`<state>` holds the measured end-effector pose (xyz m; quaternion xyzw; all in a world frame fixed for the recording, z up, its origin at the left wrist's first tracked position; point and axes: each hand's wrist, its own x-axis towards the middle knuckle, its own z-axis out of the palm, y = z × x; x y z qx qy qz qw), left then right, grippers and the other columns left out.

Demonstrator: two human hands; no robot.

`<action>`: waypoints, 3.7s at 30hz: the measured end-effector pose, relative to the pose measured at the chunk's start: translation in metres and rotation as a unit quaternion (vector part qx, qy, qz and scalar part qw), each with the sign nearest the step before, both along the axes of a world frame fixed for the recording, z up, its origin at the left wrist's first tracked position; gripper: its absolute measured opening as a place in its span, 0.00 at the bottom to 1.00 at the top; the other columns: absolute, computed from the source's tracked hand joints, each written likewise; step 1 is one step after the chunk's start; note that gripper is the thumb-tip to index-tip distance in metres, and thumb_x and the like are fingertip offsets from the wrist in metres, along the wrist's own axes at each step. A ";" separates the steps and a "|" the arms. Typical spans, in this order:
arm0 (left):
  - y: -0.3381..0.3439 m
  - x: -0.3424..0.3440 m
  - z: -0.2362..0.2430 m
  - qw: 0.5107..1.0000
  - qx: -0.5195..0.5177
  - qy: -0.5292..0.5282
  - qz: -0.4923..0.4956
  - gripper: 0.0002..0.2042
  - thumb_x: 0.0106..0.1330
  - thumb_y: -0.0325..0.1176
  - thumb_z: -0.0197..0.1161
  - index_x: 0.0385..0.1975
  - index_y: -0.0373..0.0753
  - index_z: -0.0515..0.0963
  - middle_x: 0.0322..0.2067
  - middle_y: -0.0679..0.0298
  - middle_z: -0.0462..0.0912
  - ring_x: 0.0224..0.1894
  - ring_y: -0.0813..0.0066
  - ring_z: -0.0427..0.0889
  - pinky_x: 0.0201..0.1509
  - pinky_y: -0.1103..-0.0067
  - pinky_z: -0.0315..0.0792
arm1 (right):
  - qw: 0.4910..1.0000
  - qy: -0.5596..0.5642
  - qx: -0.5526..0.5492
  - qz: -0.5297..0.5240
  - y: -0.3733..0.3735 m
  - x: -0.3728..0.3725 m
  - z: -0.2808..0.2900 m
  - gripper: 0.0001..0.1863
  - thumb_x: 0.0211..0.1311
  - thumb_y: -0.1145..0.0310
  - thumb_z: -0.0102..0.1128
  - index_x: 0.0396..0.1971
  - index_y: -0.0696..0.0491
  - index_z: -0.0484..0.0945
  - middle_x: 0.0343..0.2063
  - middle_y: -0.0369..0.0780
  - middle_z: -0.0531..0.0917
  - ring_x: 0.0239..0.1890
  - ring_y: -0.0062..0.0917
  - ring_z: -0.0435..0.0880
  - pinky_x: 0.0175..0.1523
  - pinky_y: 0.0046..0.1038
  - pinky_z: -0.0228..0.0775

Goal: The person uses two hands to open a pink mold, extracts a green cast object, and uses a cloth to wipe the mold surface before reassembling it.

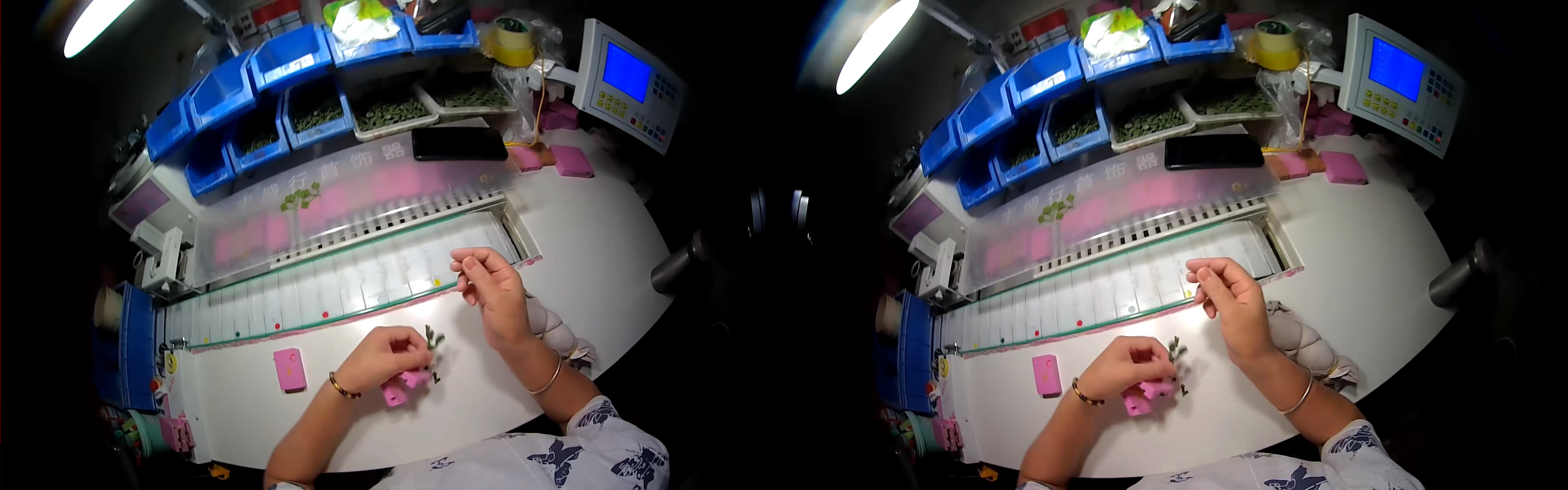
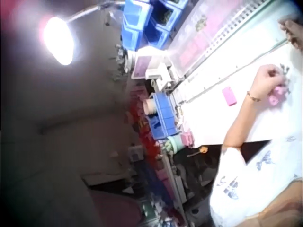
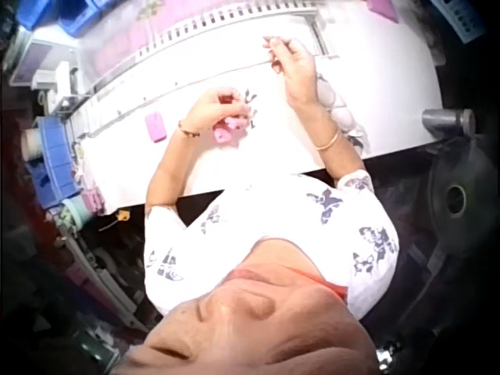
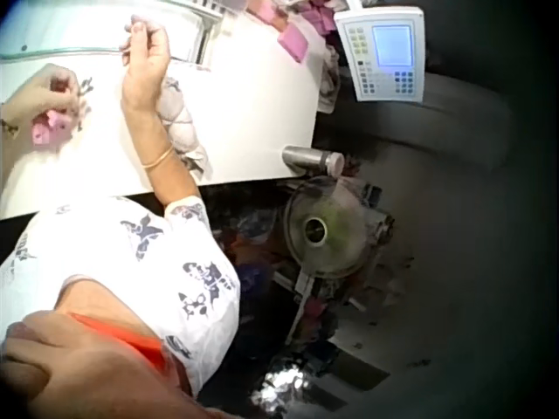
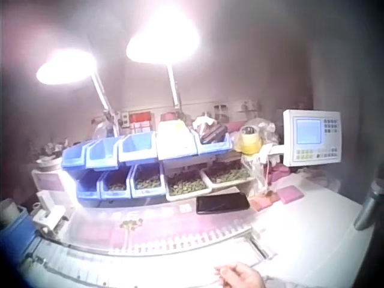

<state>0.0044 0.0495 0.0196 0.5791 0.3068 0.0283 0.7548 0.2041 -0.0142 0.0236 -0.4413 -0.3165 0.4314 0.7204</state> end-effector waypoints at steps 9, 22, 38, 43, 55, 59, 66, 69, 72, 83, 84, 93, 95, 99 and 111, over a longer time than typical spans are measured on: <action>0.099 0.089 0.097 0.962 0.116 -0.157 0.189 0.22 0.65 0.36 0.63 0.56 0.34 0.72 0.36 0.59 0.82 0.28 0.74 0.83 0.25 0.81 0.80 | 0.993 -0.035 0.069 -0.085 0.000 0.016 0.008 0.09 0.70 0.69 0.52 0.45 0.56 0.78 0.36 0.33 0.80 0.30 0.09 0.72 0.32 0.12 0.62; 0.017 0.060 0.000 0.913 -0.195 -0.188 0.304 0.19 0.68 0.43 0.60 0.50 0.35 0.74 0.32 0.64 0.80 0.27 0.79 0.78 0.29 0.82 0.73 | 0.791 -0.561 0.244 0.005 -0.011 -0.021 0.020 0.20 0.51 0.61 0.71 0.41 0.55 0.78 0.37 0.42 0.80 0.43 0.34 0.78 0.50 0.32 0.69; -0.014 0.018 -0.015 0.892 -0.300 -0.240 0.236 0.35 0.69 0.65 0.41 0.52 0.33 0.71 0.32 0.63 0.79 0.35 0.75 0.79 0.39 0.79 0.75 | 0.723 -0.638 0.264 0.021 -0.039 -0.043 -0.005 0.19 0.45 0.77 0.63 0.43 0.56 0.80 0.43 0.42 0.84 0.50 0.34 0.82 0.57 0.36 0.75; -0.024 0.026 -0.013 0.876 -0.276 -0.231 0.321 0.36 0.71 0.65 0.34 0.49 0.32 0.71 0.22 0.63 0.73 0.24 0.73 0.71 0.28 0.80 0.69 | 0.658 -0.695 0.289 0.031 -0.052 -0.046 -0.007 0.18 0.52 0.74 0.60 0.46 0.57 0.79 0.48 0.42 0.82 0.52 0.31 0.81 0.59 0.35 0.73; -0.020 0.021 -0.013 0.888 -0.185 -0.211 0.365 0.35 0.72 0.63 0.35 0.49 0.32 0.72 0.24 0.65 0.74 0.23 0.75 0.73 0.23 0.73 0.75 | 0.588 -0.787 -0.176 0.064 -0.070 0.055 0.013 0.45 0.52 0.56 0.70 0.66 0.58 0.58 0.67 0.56 0.55 0.69 0.52 0.55 0.71 0.43 0.48; -0.024 0.030 -0.011 0.893 -0.159 -0.214 0.364 0.34 0.73 0.61 0.35 0.50 0.30 0.72 0.25 0.66 0.74 0.25 0.77 0.73 0.23 0.74 0.75 | 0.741 -0.597 -0.104 0.291 -0.088 0.066 0.022 0.48 0.51 0.56 0.70 0.69 0.55 0.54 0.68 0.57 0.52 0.69 0.51 0.55 0.71 0.39 0.49; -0.025 0.022 -0.017 0.886 -0.174 -0.215 0.372 0.33 0.73 0.58 0.36 0.51 0.30 0.72 0.25 0.66 0.74 0.25 0.76 0.73 0.23 0.74 0.76 | 0.674 -0.680 -0.104 0.270 -0.098 0.020 0.010 0.44 0.48 0.72 0.67 0.68 0.52 0.58 0.57 0.48 0.72 0.51 0.38 0.75 0.53 0.36 0.67; -0.028 0.026 -0.014 0.886 -0.182 -0.216 0.367 0.33 0.73 0.58 0.37 0.50 0.29 0.72 0.25 0.66 0.74 0.26 0.76 0.73 0.23 0.74 0.77 | 0.664 -0.711 -0.036 0.230 -0.097 0.019 0.026 0.40 0.47 0.75 0.65 0.64 0.56 0.63 0.50 0.45 0.78 0.42 0.36 0.80 0.47 0.35 0.69; -0.035 0.019 -0.018 0.884 -0.167 -0.209 0.384 0.33 0.73 0.58 0.37 0.50 0.28 0.73 0.26 0.66 0.74 0.26 0.76 0.74 0.24 0.75 0.77 | 0.684 -0.721 0.077 0.083 -0.075 0.017 0.057 0.37 0.44 0.76 0.66 0.60 0.59 0.68 0.49 0.46 0.80 0.41 0.37 0.82 0.45 0.35 0.71; -0.054 0.027 -0.020 0.887 -0.107 -0.212 0.396 0.29 0.77 0.50 0.34 0.49 0.28 0.76 0.42 0.57 0.82 0.43 0.71 0.82 0.51 0.75 0.75 | 0.603 -0.781 0.118 0.107 -0.059 -0.016 0.037 0.29 0.48 0.71 0.58 0.57 0.47 0.76 0.52 0.47 0.79 0.20 0.23 0.75 0.32 0.25 0.68; -0.055 0.025 -0.013 0.887 -0.110 -0.207 0.398 0.29 0.77 0.50 0.34 0.49 0.28 0.76 0.42 0.57 0.82 0.43 0.71 0.82 0.51 0.75 0.75 | 0.606 -0.779 0.116 0.112 -0.058 -0.015 0.045 0.29 0.48 0.71 0.58 0.57 0.47 0.76 0.52 0.47 0.79 0.20 0.23 0.75 0.32 0.25 0.68; -0.045 0.006 0.006 0.813 0.196 -0.300 0.460 0.31 0.76 0.53 0.34 0.48 0.25 0.73 0.41 0.53 0.81 0.35 0.77 0.77 0.42 0.80 0.72 | 0.536 -0.827 0.166 0.019 -0.065 -0.056 0.059 0.24 0.50 0.68 0.57 0.52 0.48 0.79 0.53 0.46 0.80 0.21 0.20 0.74 0.33 0.22 0.67; -0.046 -0.001 -0.003 0.822 0.272 -0.280 0.416 0.31 0.76 0.54 0.34 0.49 0.27 0.72 0.42 0.53 0.80 0.38 0.74 0.78 0.46 0.77 0.73 | 0.557 -0.812 0.157 0.077 -0.065 -0.038 0.054 0.24 0.51 0.69 0.56 0.52 0.48 0.79 0.53 0.46 0.79 0.20 0.20 0.74 0.33 0.22 0.66; -0.049 -0.006 -0.002 0.829 0.183 -0.260 0.461 0.32 0.75 0.55 0.35 0.47 0.25 0.72 0.45 0.50 0.79 0.37 0.74 0.78 0.43 0.78 0.73 | 0.629 -0.756 0.170 0.063 -0.054 -0.025 0.076 0.23 0.52 0.71 0.56 0.52 0.47 0.80 0.55 0.46 0.78 0.20 0.19 0.75 0.32 0.21 0.65; -0.035 -0.021 -0.011 0.796 0.177 -0.271 0.511 0.27 0.75 0.54 0.35 0.41 0.33 0.71 0.28 0.61 0.75 0.24 0.75 0.73 0.27 0.79 0.74 | 0.574 -0.803 0.083 0.138 -0.069 -0.020 0.028 0.26 0.52 0.69 0.55 0.56 0.46 0.75 0.53 0.44 0.79 0.23 0.25 0.79 0.37 0.26 0.68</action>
